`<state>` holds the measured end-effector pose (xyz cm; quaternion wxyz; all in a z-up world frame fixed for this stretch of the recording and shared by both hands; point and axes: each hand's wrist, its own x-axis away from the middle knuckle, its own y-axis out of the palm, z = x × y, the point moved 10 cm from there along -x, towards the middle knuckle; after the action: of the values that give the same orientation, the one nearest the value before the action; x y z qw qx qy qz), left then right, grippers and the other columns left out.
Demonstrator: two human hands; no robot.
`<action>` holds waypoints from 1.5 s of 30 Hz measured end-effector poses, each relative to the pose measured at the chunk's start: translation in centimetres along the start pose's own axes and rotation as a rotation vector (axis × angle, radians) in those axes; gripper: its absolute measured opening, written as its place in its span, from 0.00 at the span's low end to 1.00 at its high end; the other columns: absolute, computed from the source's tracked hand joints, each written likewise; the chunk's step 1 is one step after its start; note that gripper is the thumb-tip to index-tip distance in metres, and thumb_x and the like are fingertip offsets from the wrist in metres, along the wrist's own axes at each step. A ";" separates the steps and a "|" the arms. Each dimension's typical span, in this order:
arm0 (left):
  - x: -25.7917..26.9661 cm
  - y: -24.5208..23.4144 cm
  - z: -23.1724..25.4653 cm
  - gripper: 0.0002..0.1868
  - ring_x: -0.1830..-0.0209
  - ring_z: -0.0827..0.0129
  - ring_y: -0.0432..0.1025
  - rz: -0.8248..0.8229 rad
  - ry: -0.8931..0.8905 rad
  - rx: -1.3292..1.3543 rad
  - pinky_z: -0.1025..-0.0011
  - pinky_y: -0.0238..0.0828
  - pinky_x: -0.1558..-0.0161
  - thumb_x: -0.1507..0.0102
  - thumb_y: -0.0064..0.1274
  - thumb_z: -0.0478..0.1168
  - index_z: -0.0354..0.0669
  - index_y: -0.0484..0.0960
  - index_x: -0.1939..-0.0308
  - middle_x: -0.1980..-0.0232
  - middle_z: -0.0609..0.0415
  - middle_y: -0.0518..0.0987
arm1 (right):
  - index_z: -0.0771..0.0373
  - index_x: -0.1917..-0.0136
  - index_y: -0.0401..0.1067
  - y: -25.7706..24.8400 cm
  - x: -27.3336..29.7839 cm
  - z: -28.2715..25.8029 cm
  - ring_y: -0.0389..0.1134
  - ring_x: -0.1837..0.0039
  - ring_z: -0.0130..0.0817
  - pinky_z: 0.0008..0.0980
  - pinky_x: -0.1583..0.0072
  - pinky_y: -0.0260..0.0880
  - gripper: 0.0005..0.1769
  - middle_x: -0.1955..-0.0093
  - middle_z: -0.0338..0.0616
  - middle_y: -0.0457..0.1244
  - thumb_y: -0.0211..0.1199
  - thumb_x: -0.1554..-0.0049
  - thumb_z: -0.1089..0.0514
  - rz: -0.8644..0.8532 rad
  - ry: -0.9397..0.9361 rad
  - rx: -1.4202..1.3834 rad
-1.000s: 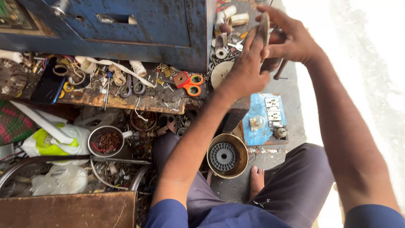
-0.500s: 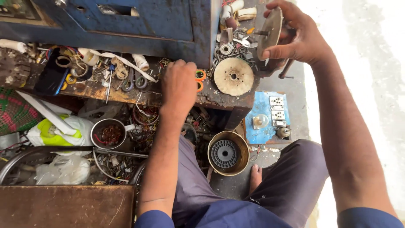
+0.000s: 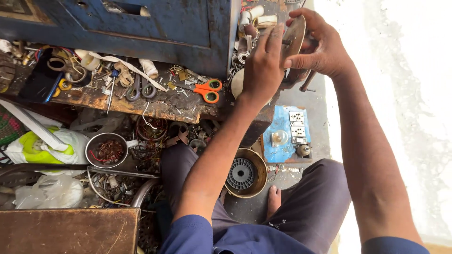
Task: The recorder is winding and preparing copper wire for a fan motor or similar electrical component using a hand-cranked winding machine in a workshop.
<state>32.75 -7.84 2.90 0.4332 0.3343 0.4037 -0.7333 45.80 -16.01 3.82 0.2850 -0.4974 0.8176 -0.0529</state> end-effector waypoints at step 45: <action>-2.7 -0.5 -1.0 0.29 0.31 0.44 0.69 -0.589 0.086 0.298 0.54 0.63 0.31 0.38 0.49 0.28 0.32 0.66 0.31 0.35 0.34 0.73 | 0.61 0.23 0.57 0.7 -0.9 -2.0 0.75 0.45 0.42 0.39 0.40 0.78 0.59 0.42 0.54 0.69 0.86 0.59 0.46 -0.048 -0.003 0.636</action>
<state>33.53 -5.87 4.85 0.1315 0.2937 0.3891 -0.8632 44.56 -15.28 5.61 0.4260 -0.4025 0.7478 -0.3119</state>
